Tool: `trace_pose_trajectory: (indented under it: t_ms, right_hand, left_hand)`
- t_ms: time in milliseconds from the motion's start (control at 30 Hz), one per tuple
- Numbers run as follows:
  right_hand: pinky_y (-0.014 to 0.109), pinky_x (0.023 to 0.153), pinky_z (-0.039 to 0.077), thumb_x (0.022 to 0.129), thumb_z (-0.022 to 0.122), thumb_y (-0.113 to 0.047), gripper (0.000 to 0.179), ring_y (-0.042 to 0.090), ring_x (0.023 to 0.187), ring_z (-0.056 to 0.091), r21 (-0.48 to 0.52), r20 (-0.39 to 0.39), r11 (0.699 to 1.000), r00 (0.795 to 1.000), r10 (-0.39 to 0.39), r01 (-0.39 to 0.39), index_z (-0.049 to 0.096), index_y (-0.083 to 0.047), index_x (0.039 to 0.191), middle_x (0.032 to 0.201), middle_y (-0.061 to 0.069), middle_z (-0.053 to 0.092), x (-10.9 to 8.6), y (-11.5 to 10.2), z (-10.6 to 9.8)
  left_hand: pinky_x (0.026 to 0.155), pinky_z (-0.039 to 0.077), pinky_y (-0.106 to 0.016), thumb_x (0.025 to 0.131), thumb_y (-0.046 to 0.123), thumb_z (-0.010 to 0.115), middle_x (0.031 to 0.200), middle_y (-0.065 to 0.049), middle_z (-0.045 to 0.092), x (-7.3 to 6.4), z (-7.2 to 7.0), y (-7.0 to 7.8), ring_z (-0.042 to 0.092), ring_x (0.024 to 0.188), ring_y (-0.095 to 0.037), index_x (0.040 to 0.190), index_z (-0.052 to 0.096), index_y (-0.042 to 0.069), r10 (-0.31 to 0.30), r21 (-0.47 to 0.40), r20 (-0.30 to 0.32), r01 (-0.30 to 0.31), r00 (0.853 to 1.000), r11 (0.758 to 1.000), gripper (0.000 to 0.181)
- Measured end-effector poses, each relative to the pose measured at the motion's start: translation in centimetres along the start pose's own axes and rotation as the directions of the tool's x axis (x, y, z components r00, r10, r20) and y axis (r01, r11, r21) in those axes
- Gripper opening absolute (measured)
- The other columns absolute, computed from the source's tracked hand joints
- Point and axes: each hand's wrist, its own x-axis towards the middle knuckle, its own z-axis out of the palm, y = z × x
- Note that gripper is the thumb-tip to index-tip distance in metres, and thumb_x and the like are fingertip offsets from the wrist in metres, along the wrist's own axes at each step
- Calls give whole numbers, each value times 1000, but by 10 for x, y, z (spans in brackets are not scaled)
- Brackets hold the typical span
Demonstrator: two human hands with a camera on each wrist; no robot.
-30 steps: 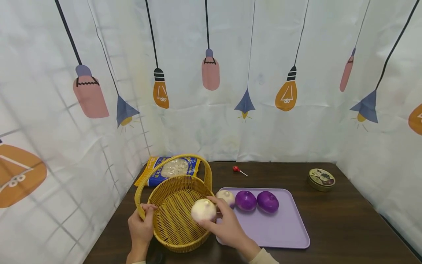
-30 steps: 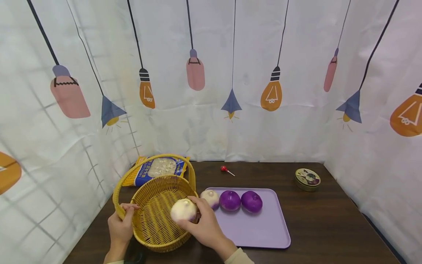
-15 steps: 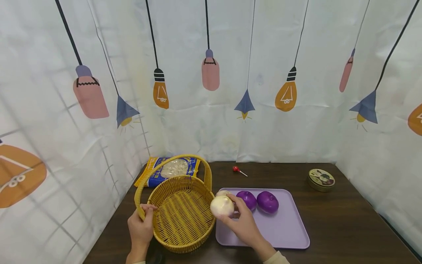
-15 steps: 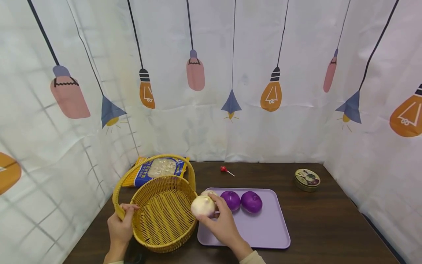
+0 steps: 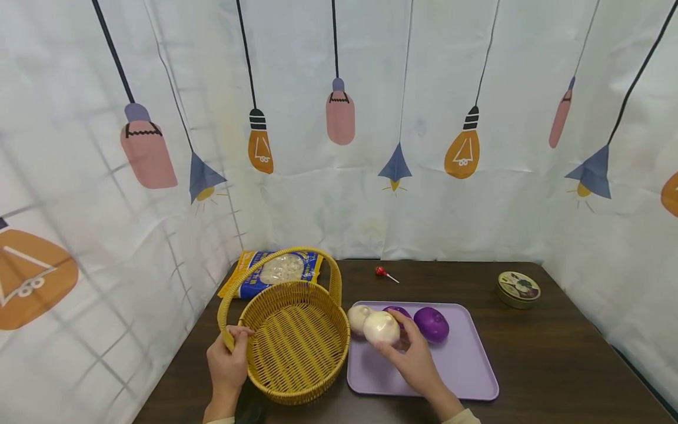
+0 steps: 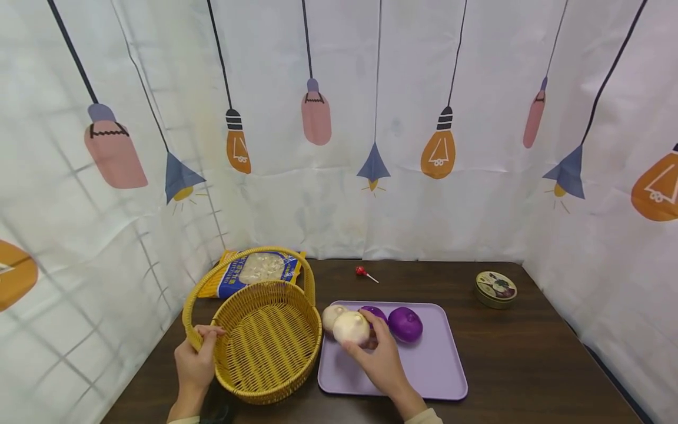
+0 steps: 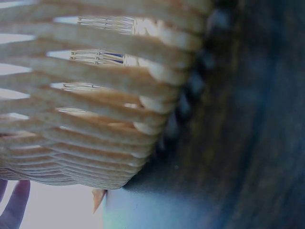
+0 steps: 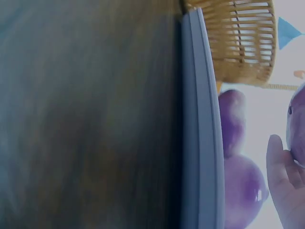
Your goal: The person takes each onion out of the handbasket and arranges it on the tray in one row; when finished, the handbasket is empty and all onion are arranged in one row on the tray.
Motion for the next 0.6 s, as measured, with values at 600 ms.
trace_pose_trajectory:
  t_ms: [600]
  right_hand:
    - [23, 83, 50, 75, 85, -19, 68, 19, 104, 57, -128, -107, 991, 994, 36, -50, 53, -10, 135, 129, 9, 55, 3, 6, -32]
  left_hand:
    - [47, 35, -20, 88, -6, 60, 72, -6, 68, 0, -1, -8, 58, 55, -22, 65, 51, 9, 0, 23, 10, 0, 1000, 1000, 28]
